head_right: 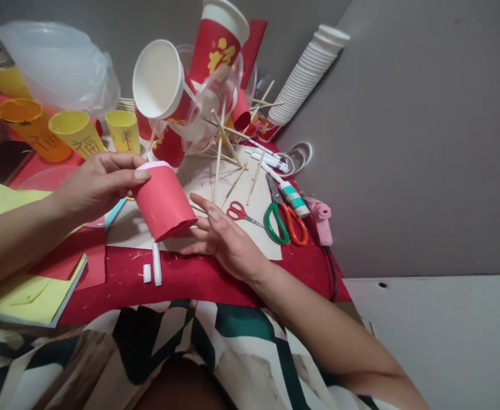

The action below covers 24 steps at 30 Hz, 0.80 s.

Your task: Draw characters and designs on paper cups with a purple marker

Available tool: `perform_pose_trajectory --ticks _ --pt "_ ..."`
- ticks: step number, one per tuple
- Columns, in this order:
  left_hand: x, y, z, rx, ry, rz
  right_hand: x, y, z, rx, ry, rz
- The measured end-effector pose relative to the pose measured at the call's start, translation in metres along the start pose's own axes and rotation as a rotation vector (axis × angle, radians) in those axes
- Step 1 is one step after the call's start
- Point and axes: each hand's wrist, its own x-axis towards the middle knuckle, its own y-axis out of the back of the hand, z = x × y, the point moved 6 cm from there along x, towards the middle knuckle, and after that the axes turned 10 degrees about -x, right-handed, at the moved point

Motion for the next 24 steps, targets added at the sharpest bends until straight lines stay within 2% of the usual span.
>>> perform_pose_trajectory --ticks 4,8,13,18,21,24 --pt "-0.004 -0.004 0.006 0.108 -0.048 -0.011 0.010 -0.017 0.002 0.126 -0.107 -0.123" --pt "-0.007 -0.007 0.010 0.222 -0.100 -0.015 0.017 -0.023 0.007 0.202 -0.127 -0.156" --pt "-0.013 -0.011 0.015 0.318 -0.226 -0.009 0.023 -0.019 0.013 0.270 -0.083 -0.100" --pt "-0.018 -0.013 0.010 0.250 -0.190 0.081 0.024 -0.015 0.010 0.248 0.002 0.015" --pt "-0.020 -0.019 0.000 0.165 -0.151 0.056 0.022 -0.016 0.007 0.208 0.047 0.038" --pt "-0.020 -0.022 -0.007 0.141 -0.175 0.046 0.020 -0.020 0.004 0.169 0.063 0.033"
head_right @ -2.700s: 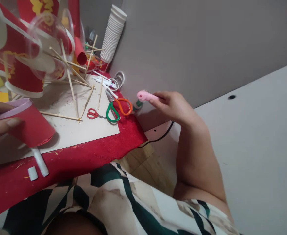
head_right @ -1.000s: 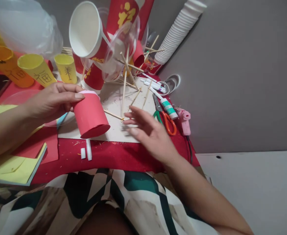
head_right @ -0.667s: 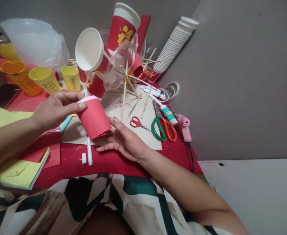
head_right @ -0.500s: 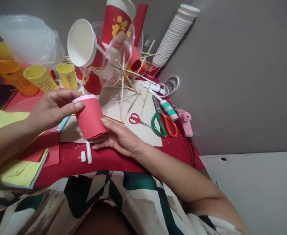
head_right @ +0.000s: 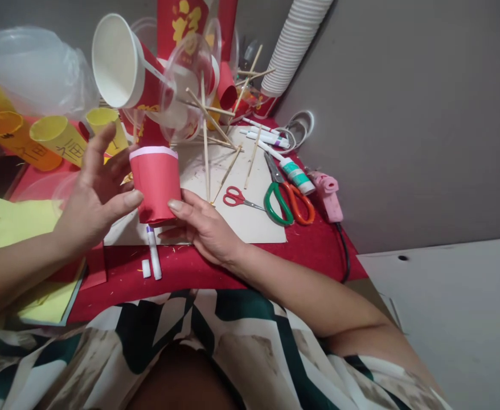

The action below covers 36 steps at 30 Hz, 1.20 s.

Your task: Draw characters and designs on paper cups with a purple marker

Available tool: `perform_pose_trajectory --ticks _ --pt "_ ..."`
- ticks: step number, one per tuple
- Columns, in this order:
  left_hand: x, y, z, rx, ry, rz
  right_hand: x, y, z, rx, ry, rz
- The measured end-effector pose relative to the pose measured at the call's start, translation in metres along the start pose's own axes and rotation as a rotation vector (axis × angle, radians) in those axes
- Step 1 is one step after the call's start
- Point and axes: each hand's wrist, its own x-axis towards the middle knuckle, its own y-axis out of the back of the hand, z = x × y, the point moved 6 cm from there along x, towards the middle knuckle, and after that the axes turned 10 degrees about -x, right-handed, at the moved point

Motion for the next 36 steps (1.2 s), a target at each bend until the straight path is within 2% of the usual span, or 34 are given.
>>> perform_pose_trajectory --ticks 3,9,12,16,20,30,33,36 --pt "-0.001 -0.003 -0.005 0.000 0.010 -0.012 -0.002 -0.003 -0.005 0.005 0.031 0.012" --pt "-0.006 -0.012 -0.022 -0.131 0.225 -0.068 -0.004 -0.005 -0.005 0.001 0.031 -0.002" --pt "-0.008 -0.013 -0.025 -0.155 0.265 -0.053 -0.003 -0.005 -0.003 0.008 0.020 -0.016" --pt "-0.009 -0.014 -0.020 -0.127 0.240 -0.038 -0.002 -0.005 -0.001 0.003 0.021 -0.014" --pt "-0.010 -0.016 -0.017 -0.073 0.236 -0.082 -0.002 -0.002 -0.002 -0.027 0.057 0.007" --pt "-0.008 -0.013 -0.024 -0.063 0.178 -0.092 0.002 0.004 0.002 -0.135 0.111 -0.062" --pt "-0.007 -0.012 -0.021 0.020 0.108 -0.103 0.001 0.013 0.000 -0.262 0.094 -0.001" --pt "-0.006 -0.011 -0.018 0.144 -0.017 -0.140 -0.014 0.034 -0.020 -0.435 0.151 0.117"
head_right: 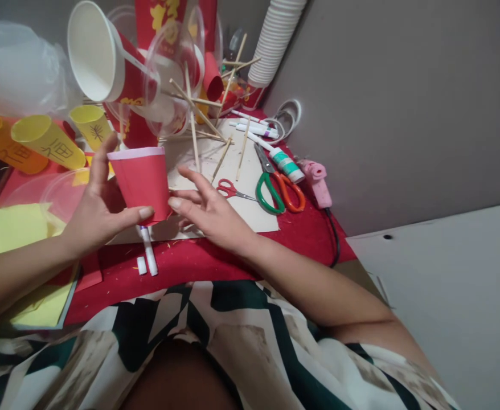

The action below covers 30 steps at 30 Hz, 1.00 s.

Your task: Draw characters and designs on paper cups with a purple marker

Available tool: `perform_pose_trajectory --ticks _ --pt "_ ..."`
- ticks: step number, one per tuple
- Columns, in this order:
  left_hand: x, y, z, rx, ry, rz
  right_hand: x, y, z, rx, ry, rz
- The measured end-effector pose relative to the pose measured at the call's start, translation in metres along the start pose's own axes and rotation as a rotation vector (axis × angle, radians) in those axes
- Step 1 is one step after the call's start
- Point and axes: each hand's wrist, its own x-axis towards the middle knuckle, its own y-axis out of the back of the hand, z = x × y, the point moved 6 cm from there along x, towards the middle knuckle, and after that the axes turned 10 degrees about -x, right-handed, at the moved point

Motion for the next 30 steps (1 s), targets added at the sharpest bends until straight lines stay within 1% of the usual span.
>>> perform_pose_trajectory --ticks 2,3,5,7,9,10,12,13,15,17,21,23,25,28,30 --pt "-0.001 0.002 -0.001 0.098 -0.092 0.000 -0.013 0.032 -0.017 -0.128 0.113 0.140" --pt "-0.001 0.003 -0.003 0.145 -0.122 0.001 -0.021 0.052 -0.026 -0.202 0.185 0.233" --pt "0.000 0.002 -0.010 0.237 -0.180 -0.026 -0.040 0.095 -0.041 -0.373 0.305 0.445" --pt "0.000 0.000 -0.016 0.321 -0.248 -0.058 -0.058 0.140 -0.045 -0.552 0.348 0.656" --pt "0.001 -0.002 -0.020 0.381 -0.293 -0.071 -0.071 0.182 -0.040 -0.746 0.312 0.836" --pt "0.001 -0.002 -0.021 0.401 -0.308 -0.074 -0.076 0.199 -0.034 -0.855 0.251 0.902" --pt "0.001 -0.003 -0.022 0.435 -0.346 -0.071 -0.078 0.225 -0.018 -1.073 0.047 0.940" --pt "0.001 -0.003 -0.021 0.451 -0.378 -0.065 -0.078 0.233 -0.011 -1.155 -0.042 0.934" --pt "0.000 -0.004 -0.018 0.477 -0.440 -0.049 -0.077 0.239 0.000 -1.239 -0.144 0.913" --pt "0.000 -0.003 -0.017 0.489 -0.449 -0.039 -0.074 0.237 0.006 -1.266 -0.183 0.890" --pt "0.000 -0.003 -0.015 0.531 -0.410 -0.051 -0.066 0.232 0.015 -1.255 -0.237 0.860" --pt "0.000 -0.003 -0.015 0.540 -0.395 -0.051 -0.065 0.232 0.017 -1.205 -0.223 0.878" --pt "0.000 -0.003 -0.018 0.509 -0.348 -0.067 -0.068 0.233 0.016 -1.126 -0.174 0.923" --pt "0.000 -0.002 -0.028 0.444 -0.260 -0.112 -0.081 0.234 0.008 -0.952 -0.038 1.022" --pt "0.000 -0.002 -0.031 0.433 -0.241 -0.123 -0.091 0.233 0.002 -0.786 0.064 1.077"
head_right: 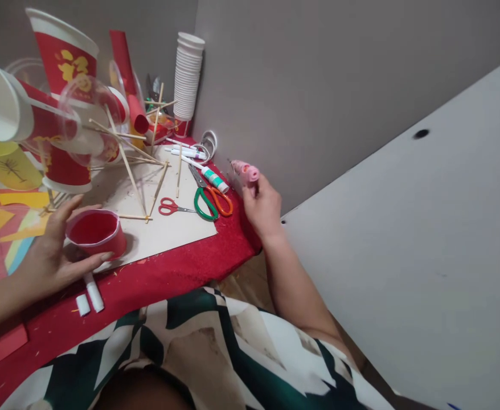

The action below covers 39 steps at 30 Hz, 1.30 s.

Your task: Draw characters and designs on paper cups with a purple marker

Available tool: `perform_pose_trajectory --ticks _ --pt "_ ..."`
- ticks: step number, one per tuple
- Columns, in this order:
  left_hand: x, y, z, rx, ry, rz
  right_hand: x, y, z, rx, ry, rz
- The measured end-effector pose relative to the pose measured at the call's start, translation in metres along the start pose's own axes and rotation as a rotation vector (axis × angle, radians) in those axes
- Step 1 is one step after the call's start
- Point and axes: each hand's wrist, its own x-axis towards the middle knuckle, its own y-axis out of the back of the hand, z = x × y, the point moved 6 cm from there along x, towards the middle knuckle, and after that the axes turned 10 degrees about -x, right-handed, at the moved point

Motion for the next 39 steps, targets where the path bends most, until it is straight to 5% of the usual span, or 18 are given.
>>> perform_pose_trajectory --ticks 6,12,20,39 --pt "-0.001 0.002 0.004 0.124 0.070 0.011 -0.017 0.007 -0.013 0.531 -0.147 -0.098" --pt "-0.001 0.002 0.005 0.160 0.044 0.003 -0.035 -0.005 -0.031 0.780 -0.280 -0.291" --pt "-0.002 0.001 0.009 0.162 0.032 0.039 -0.050 -0.008 -0.048 0.832 -0.344 -0.438" --pt "-0.001 0.001 0.001 0.225 -0.024 0.014 -0.058 -0.005 -0.050 0.788 -0.286 -0.384"
